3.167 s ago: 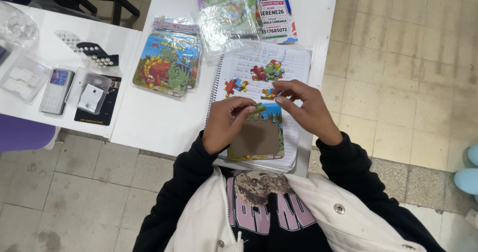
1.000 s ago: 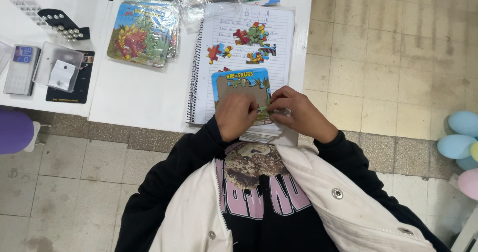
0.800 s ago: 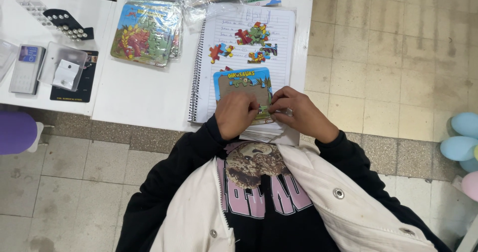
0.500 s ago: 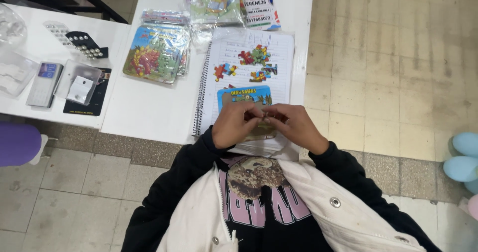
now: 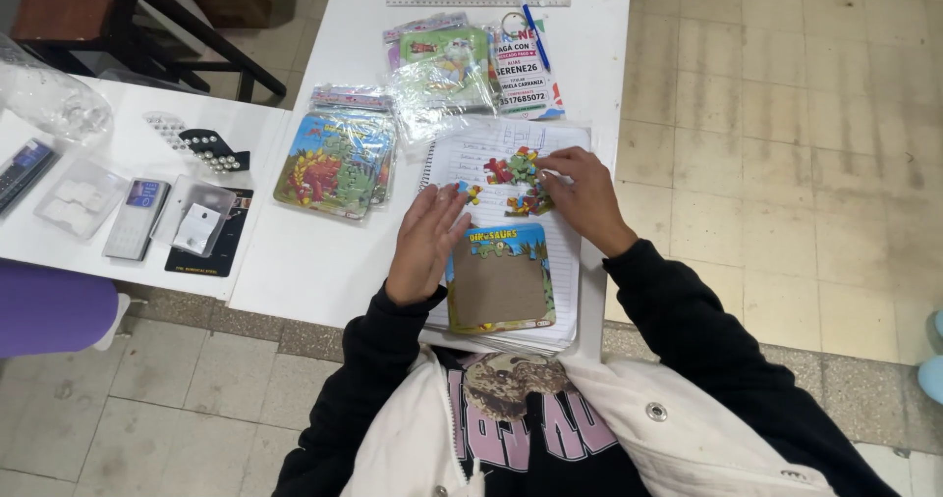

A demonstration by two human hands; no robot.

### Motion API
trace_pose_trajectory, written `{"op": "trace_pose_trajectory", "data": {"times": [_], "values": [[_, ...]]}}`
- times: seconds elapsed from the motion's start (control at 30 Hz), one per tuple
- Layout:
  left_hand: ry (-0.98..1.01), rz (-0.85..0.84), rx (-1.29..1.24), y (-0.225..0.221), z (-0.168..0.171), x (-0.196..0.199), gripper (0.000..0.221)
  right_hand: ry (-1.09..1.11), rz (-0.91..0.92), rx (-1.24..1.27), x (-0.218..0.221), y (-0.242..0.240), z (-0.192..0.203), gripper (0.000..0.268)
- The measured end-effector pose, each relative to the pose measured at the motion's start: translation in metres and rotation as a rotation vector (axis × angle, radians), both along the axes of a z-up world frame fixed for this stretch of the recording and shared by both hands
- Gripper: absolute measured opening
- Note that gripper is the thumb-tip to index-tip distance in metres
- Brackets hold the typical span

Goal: The person is removing dinosaur puzzle pieces from a package and placing them onto a cardboard puzzle board.

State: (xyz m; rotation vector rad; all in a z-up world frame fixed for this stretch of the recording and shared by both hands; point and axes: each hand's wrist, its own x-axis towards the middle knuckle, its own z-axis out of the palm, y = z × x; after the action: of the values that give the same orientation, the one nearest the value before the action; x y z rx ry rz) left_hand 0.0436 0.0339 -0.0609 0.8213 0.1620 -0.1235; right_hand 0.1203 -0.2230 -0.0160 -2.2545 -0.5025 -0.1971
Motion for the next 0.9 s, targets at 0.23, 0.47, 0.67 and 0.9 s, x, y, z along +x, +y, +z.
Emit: {"op": "trace_pose_trajectory", "data": {"times": [0.23,0.47,0.67,0.9], "values": [[0.147,-0.036,-0.481,0.019,0.012,0.004,0.085,0.016,0.023,-0.280,0.037,0.034,0.001,0.044],[0.065,0.162,-0.498,0.035,0.005,0.000,0.075,0.183,0.025,-0.033,0.031,0.030,-0.006,0.027],[0.029,0.037,-0.326,0.023,0.008,0.006,0.066,0.371,0.077,0.232,0.039,0.015,-0.022,0.021],[-0.347,0.008,1.081,0.011,0.055,-0.012,0.029,0.252,0.210,-0.260,0.003,0.024,0.037,0.031]]}}
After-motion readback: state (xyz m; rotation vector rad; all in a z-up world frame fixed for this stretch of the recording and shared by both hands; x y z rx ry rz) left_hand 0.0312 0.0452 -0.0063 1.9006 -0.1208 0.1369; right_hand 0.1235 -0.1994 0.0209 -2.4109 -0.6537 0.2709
